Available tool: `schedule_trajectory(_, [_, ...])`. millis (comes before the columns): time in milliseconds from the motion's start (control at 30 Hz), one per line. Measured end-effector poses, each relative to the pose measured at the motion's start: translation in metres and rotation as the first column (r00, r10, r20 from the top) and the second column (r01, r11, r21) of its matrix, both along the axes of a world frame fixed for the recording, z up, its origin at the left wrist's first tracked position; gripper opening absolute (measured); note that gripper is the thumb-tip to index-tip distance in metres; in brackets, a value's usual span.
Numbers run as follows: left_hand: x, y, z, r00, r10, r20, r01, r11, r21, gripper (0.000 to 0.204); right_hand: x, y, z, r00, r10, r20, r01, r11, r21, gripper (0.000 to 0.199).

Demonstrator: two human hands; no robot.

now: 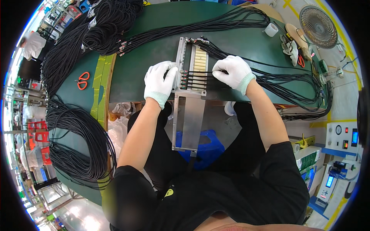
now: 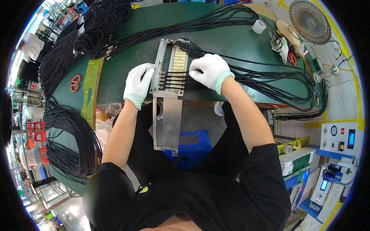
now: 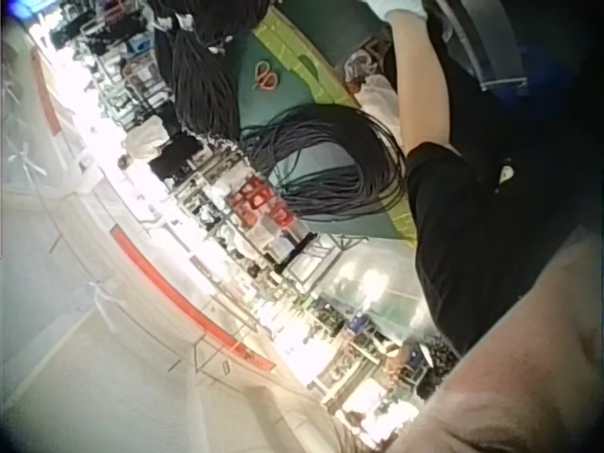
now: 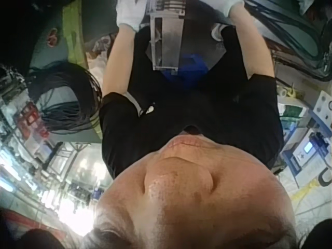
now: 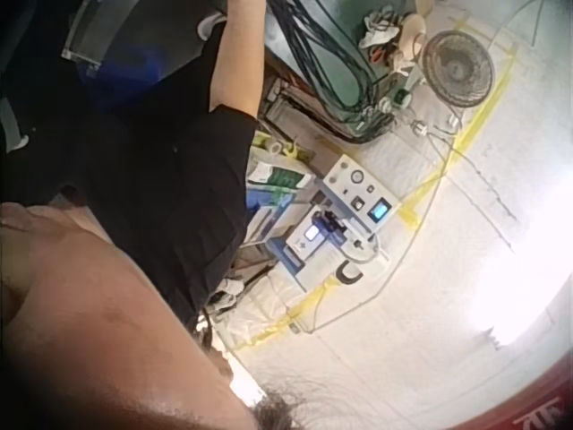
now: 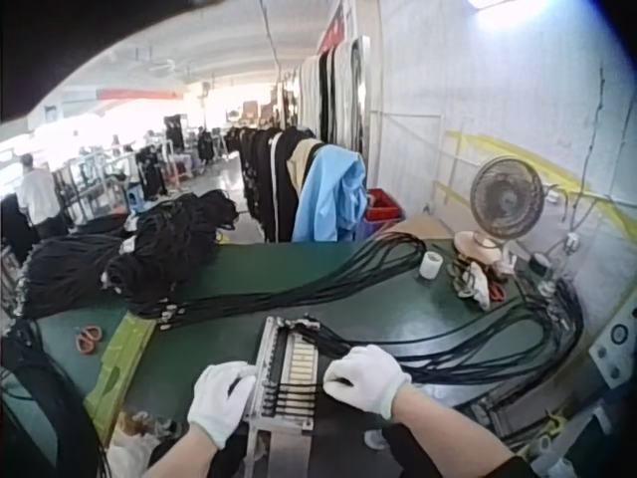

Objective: Assembling wire cables by inserting them into a connector block.

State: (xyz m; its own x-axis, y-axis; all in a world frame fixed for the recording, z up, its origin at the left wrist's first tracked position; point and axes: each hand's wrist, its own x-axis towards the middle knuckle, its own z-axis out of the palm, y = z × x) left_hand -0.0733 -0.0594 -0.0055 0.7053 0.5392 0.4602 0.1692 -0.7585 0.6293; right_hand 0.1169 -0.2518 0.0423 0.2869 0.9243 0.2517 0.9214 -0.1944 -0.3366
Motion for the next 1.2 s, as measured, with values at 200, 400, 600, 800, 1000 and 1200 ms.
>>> schedule_trajectory(200, [-0.001, 0.001, -0.002, 1.0, -0.007, -0.012, 0.007, 0.999, -0.031, 0.018, -0.005, 0.003, 0.005, 1.0, -0.029, -0.004, 0.029, 0.999, -0.035, 0.014])
schedule_trajectory(400, [0.005, -0.015, 0.01, 0.978, -0.179, -0.105, 0.192, 0.972, 0.135, 0.034, -0.008, 0.006, -0.007, 0.998, 0.024, 0.053, -0.027, 0.998, 0.056, 0.01])
schedule_trajectory(600, [0.007, -0.034, 0.01, 0.944, -0.105, -0.313, 0.215, 0.914, 0.343, 0.036, 0.008, 0.008, -0.007, 0.985, -0.166, 0.05, 0.159, 0.98, 0.124, 0.023])
schedule_trajectory(800, [0.006, -0.04, 0.011, 0.969, -0.072, -0.235, 0.164, 0.903, 0.398, 0.026, 0.029, 0.017, -0.027, 0.918, -0.288, 0.273, 0.284, 0.957, 0.055, 0.009])
schedule_trajectory(1000, [-0.009, -0.051, 0.025, 0.957, -0.111, -0.269, 0.195, 0.93, 0.311, 0.024, 0.025, 0.011, -0.023, 0.942, -0.243, 0.23, 0.239, 0.97, 0.046, 0.008])
schedule_trajectory(1200, [-0.005, -0.026, 0.017, 0.983, -0.136, -0.121, 0.128, 0.989, -0.072, 0.017, 0.022, 0.018, -0.027, 0.927, -0.231, 0.296, 0.183, 0.966, 0.182, 0.009])
